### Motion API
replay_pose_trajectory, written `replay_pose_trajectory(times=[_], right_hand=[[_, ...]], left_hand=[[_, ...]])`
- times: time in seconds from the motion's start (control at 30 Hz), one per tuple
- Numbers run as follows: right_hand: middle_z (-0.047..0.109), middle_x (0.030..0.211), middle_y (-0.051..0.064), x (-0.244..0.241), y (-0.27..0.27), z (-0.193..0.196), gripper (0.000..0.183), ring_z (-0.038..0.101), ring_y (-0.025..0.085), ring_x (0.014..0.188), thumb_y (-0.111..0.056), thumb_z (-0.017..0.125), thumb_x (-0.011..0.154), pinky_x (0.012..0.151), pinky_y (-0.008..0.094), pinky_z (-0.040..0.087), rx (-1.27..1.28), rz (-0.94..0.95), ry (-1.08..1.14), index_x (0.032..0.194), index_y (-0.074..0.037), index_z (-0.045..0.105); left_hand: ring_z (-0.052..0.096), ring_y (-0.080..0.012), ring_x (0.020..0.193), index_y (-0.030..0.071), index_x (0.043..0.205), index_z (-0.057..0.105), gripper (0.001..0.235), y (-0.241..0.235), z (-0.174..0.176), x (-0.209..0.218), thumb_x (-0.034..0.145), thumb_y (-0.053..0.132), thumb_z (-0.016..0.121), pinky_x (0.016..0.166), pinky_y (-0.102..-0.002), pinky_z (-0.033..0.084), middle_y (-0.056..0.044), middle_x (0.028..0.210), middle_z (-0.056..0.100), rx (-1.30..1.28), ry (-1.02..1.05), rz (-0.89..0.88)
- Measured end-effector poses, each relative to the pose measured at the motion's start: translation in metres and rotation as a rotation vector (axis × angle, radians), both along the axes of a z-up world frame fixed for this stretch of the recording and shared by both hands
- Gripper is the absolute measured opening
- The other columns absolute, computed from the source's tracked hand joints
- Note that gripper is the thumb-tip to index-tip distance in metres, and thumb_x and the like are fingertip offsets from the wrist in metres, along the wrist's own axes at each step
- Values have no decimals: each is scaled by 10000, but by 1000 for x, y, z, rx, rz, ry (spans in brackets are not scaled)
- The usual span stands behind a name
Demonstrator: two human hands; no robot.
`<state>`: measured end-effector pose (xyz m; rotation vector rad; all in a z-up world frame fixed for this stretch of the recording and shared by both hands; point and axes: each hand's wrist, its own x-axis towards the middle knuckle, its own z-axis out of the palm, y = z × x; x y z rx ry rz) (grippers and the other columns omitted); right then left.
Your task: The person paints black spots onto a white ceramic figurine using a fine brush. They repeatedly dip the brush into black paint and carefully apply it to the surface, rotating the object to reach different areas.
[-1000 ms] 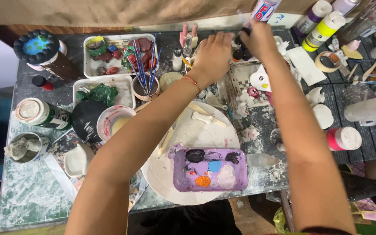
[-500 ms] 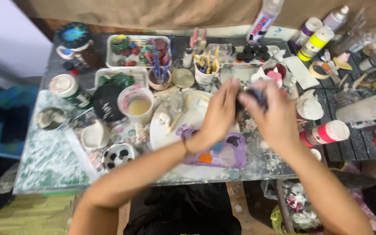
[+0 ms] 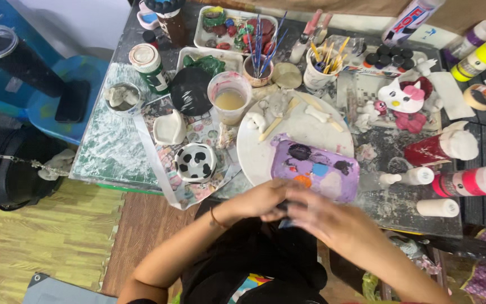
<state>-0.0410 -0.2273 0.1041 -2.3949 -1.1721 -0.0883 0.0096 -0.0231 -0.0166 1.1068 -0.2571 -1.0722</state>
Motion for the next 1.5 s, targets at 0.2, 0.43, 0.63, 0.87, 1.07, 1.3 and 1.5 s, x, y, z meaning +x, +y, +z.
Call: replay_pose_trajectory(times=[0.2, 0.43, 0.63, 0.87, 1.07, 1.3, 1.5], right_hand=[[713, 1000, 66, 9, 23, -18, 411, 748, 298, 782, -294, 826, 831, 625, 376, 579, -11, -383, 135, 1131, -96, 625], [689, 1189, 88, 2, 7, -21, 412, 752, 263, 756, -109, 754, 762, 604, 377, 600, -37, -83, 125, 1163, -157, 675], [700, 1302, 12, 25, 1, -26, 404, 769, 226, 816, -91, 741, 830, 674, 323, 639, 0, -1, 269, 1190, -250, 650], [709, 1217, 68, 31, 21, -26, 584, 763, 302, 973, -314, 847, 747, 801, 391, 611, 104, -287, 313, 1240, -92, 626], [762, 1094, 67, 21, 18, -36, 393, 769, 288, 945, -263, 797, 847, 771, 369, 614, 153, -299, 342, 1179, -104, 659], [740, 1146, 148, 76, -3, -26, 358, 731, 374, 884, -238, 708, 992, 691, 441, 574, 126, -695, 94, 1236, -46, 530], [729, 1142, 194, 111, -1, -61, 370, 696, 413, 911, -242, 717, 962, 706, 485, 542, -59, -647, -37, 1273, -83, 596]], left_hand=[[556, -94, 683, 12, 1113, 590, 306, -9, -16, -17, 1225, 231, 408, 660, -279, 496, -3, 773, 590, 86, -765, 557], [346, -71, 377, 129, 1084, 575, 287, 11, -19, -18, 1064, 278, 332, 333, -238, 266, 22, 537, 402, 22, 91, 72], [265, -20, 402, 73, 965, 489, 411, 8, -43, -12, 1154, 387, 302, 308, -199, 186, 69, 566, 328, -207, 366, -42], [480, -143, 550, 36, 1037, 565, 424, -3, -24, -23, 1211, 338, 323, 493, -279, 426, -23, 687, 518, 71, -533, 652], [426, -101, 414, 62, 1099, 569, 361, 5, -15, -24, 1113, 351, 353, 402, -258, 347, 26, 560, 450, 182, -143, 531], [433, -91, 649, 67, 1164, 470, 383, 12, -15, -27, 1173, 377, 246, 557, -222, 377, -35, 826, 518, -343, -277, 626], [543, -305, 1124, 40, 1278, 452, 346, 21, 9, -25, 971, 152, 568, 1034, -420, 453, -144, 1204, 521, -222, -1044, 486]])
